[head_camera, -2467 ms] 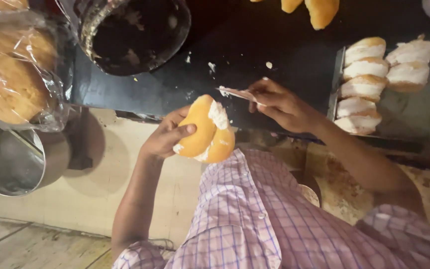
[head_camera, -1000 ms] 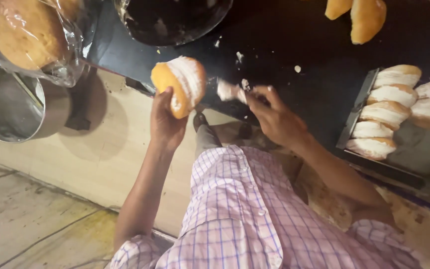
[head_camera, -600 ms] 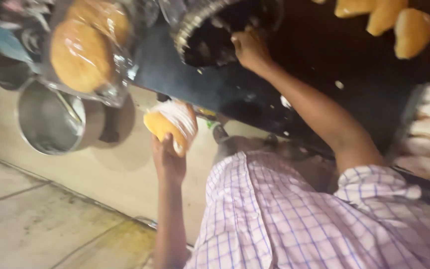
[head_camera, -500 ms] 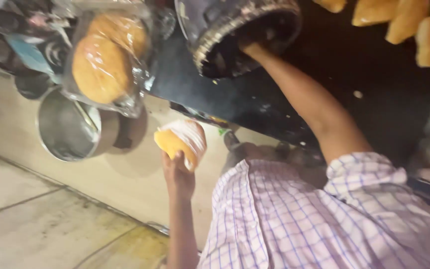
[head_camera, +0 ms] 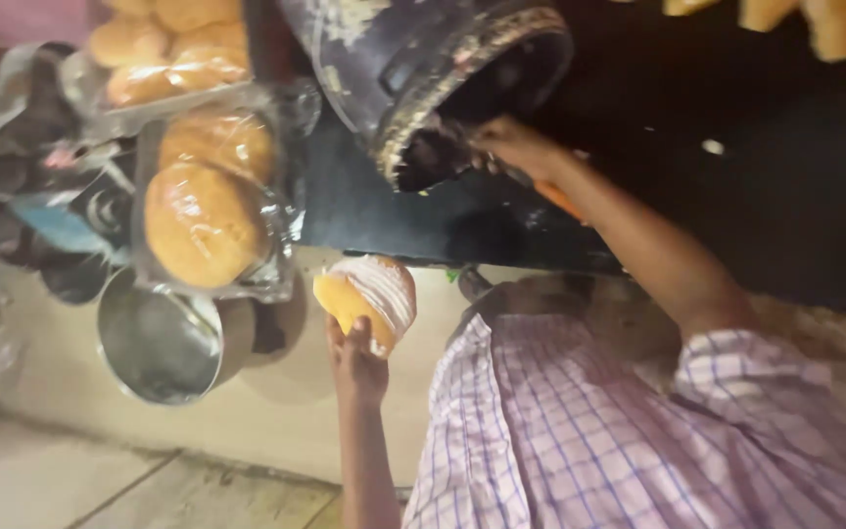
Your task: The person uses a knife to fill buns with cream from a container and places them onto a tray. They continue filling more buns and arranging them on the tray before moving it aside.
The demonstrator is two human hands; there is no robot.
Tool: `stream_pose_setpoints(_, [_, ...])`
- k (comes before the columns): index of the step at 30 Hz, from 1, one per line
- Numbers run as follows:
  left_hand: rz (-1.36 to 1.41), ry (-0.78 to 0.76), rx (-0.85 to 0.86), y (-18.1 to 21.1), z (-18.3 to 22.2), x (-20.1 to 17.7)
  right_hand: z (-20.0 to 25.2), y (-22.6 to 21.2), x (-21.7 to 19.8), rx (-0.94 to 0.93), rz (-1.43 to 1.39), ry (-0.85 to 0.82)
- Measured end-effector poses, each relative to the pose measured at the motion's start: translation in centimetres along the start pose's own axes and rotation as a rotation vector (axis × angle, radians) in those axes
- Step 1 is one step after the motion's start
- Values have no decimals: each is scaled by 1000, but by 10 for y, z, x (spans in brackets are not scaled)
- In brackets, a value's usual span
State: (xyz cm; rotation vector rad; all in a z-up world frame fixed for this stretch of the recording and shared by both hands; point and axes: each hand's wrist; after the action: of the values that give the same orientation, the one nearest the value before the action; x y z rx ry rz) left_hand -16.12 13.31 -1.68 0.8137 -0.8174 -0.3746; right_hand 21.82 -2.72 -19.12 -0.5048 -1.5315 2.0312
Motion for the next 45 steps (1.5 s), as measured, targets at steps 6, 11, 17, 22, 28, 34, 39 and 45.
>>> stream_pose_setpoints(6, [152, -491, -256, -14, -50, 75, 212, -82, -7, -215, -20, 107])
stream_pose_setpoints(11, [158, -785, -453, -40, -64, 157, 285, -113, -8, -638, 115, 334])
stream_pose_setpoints(17, [87, -874, -505, -58, -41, 214, 313, -123, -29, -908, 351, 358])
stream_pose_setpoints(22, [-16, -884, -481, -65, -23, 240, 336, -99, -64, -932, 511, 358])
stream_pose_setpoints(28, [-201, -911, -404, -71, -23, 243, 365, -63, -113, -800, 609, 363])
stream_pose_setpoints(34, [-545, -934, -308, -60, -22, 262, 376, -111, -134, -581, 80, 113])
stream_pose_setpoints(39, [-583, -885, -293, -63, -23, 276, 365, -123, -132, -667, 331, -2])
stream_pose_setpoints(45, [-488, -700, -391, -67, -23, 286, 371, -115, -130, -589, 475, 59])
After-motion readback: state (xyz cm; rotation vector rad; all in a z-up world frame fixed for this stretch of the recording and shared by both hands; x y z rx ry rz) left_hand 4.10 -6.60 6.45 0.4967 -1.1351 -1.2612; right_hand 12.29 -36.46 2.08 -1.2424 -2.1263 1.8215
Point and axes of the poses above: each hand's wrist, its own z-axis away from the middle knuckle, its own x-axis out of the palm, y = z × x, and after that the axes turned 6 degrees about -x, right-handed
